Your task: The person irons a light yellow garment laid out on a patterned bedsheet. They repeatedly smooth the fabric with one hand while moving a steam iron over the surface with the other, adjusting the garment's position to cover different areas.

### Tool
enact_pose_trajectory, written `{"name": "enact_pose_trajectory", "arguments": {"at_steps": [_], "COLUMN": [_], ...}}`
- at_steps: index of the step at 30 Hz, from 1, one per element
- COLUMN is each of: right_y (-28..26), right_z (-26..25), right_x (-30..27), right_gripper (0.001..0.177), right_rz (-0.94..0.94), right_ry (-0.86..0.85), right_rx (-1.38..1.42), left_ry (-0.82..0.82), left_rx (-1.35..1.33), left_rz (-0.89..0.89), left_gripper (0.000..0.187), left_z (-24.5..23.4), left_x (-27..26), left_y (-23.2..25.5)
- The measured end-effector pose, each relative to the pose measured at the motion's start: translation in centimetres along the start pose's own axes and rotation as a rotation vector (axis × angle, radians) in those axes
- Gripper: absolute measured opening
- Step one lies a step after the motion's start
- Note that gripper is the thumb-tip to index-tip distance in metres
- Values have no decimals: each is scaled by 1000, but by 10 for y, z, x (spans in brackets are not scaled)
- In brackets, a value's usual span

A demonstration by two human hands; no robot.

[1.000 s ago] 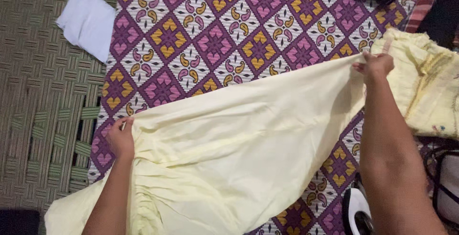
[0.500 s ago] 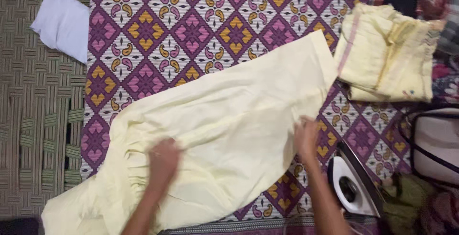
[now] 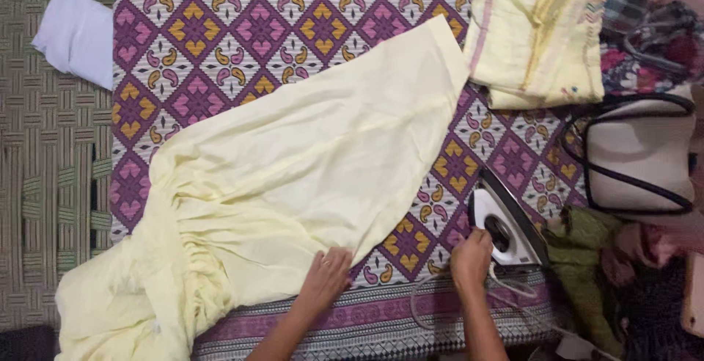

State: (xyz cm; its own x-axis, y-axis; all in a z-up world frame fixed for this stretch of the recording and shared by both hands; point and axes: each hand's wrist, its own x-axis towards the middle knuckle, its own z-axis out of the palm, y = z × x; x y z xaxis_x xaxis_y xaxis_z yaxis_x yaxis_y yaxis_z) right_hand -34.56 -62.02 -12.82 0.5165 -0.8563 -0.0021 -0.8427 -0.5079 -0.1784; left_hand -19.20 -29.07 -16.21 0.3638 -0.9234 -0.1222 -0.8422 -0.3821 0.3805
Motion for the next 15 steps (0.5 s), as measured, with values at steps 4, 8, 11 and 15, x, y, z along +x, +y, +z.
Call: {"name": "enact_pose_trajectory", "arguments": {"at_steps": [4, 8, 11, 15], "right_y": [23, 18, -2, -19], "right_z": [14, 13, -16, -76], "right_x": [3, 21, 34, 80], "right_gripper": [35, 41, 53, 67], "right_rz": [9, -60, 40, 316], "right_ry": [-13, 36, -36, -174], "right_rx": [-32, 1, 49, 136], "left_ry": [182, 42, -138, -69], "left_rx": [310, 364, 246, 164], "left_rz": [209, 107, 36, 24], "left_gripper": [66, 56, 43, 39], "left_z": [12, 8, -6, -22], "left_x": [33, 75, 85, 82], "left_y": [28, 50, 54, 48]}}
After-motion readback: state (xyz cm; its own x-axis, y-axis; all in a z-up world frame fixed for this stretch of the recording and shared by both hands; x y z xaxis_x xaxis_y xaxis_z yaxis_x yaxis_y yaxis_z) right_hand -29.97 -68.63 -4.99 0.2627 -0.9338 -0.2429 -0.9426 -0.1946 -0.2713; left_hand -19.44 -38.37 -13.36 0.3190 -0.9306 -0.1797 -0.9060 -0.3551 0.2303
